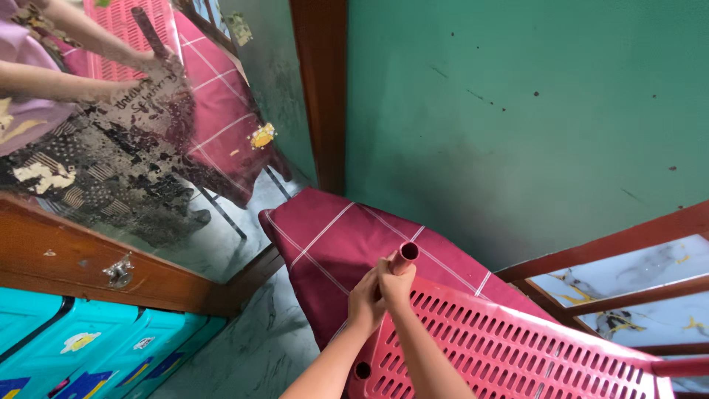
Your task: The person disassembles a red plastic stool by removing the legs from the seat. They then wipe the seat with a cloth. The legs are placed on a nearby wooden tray.
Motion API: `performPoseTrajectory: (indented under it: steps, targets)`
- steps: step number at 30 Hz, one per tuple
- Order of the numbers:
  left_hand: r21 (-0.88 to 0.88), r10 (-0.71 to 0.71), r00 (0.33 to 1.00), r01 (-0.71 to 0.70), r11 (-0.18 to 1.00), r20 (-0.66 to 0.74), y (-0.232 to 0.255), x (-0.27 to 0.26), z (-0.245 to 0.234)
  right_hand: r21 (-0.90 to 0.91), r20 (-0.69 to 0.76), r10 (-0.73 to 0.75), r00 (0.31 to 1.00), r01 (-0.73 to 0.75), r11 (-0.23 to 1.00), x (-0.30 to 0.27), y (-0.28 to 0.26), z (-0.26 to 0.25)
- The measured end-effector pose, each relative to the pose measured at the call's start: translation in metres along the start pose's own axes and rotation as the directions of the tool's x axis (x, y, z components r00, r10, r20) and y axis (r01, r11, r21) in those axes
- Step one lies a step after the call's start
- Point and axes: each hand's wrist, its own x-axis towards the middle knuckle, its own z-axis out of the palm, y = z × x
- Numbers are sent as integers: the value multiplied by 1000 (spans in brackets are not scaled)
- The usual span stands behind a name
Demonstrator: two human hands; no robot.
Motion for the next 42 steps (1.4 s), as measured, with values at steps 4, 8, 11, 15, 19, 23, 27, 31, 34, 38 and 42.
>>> performPoseTrajectory:
  steps: [4, 8, 11, 15, 19, 23, 27, 31, 34, 38, 42]
  targets:
    - [20, 14, 1000, -14, 1000, 1, 3, -2, -2, 47, 81, -22, 996, 18, 999, 2, -5, -10]
    - [38, 29, 999, -28, 999, -22, 7, -1, -2, 89, -105, -53, 993, 62, 994, -10, -8, 4]
    - [34, -58, 998, 57, 998, 18, 5, -1, -4, 5, -94, -67, 993, 67, 998, -15, -10, 8]
    - [63, 9, 1000, -8, 998, -13, -1, -1, -2, 98, 103, 20, 994, -30, 995, -2, -14, -5]
    - [82, 111, 992, -107, 991, -52, -8, -1, 4, -13, 221, -261, 940, 271, 963, 5, -22, -17]
    - [27, -199, 977, 197, 980, 75, -13, -2, 2, -120, 232, -374, 898, 408, 905, 2, -34, 9]
    - [132, 119, 993, -119, 984, 7, -6, 2, 2, 96, 67, 171, 983, -177, 980, 16, -58, -1]
    - [119, 23, 999, -26, 993, 26, -7, -5, 0, 164, 58, 87, 994, -96, 982, 10, -52, -26]
    - [212, 22, 998, -34, 977, 59, -8, -3, 3, 235, 40, 99, 994, -105, 966, 12, -43, -41]
    - [282, 252, 965, -261, 923, 70, -12, -9, -1, 333, 43, 180, 983, -184, 925, 3, -38, -60]
    - [276, 380, 920, -391, 878, 97, -1, -29, -4, 217, -61, 280, 958, -261, 941, -22, -47, -81]
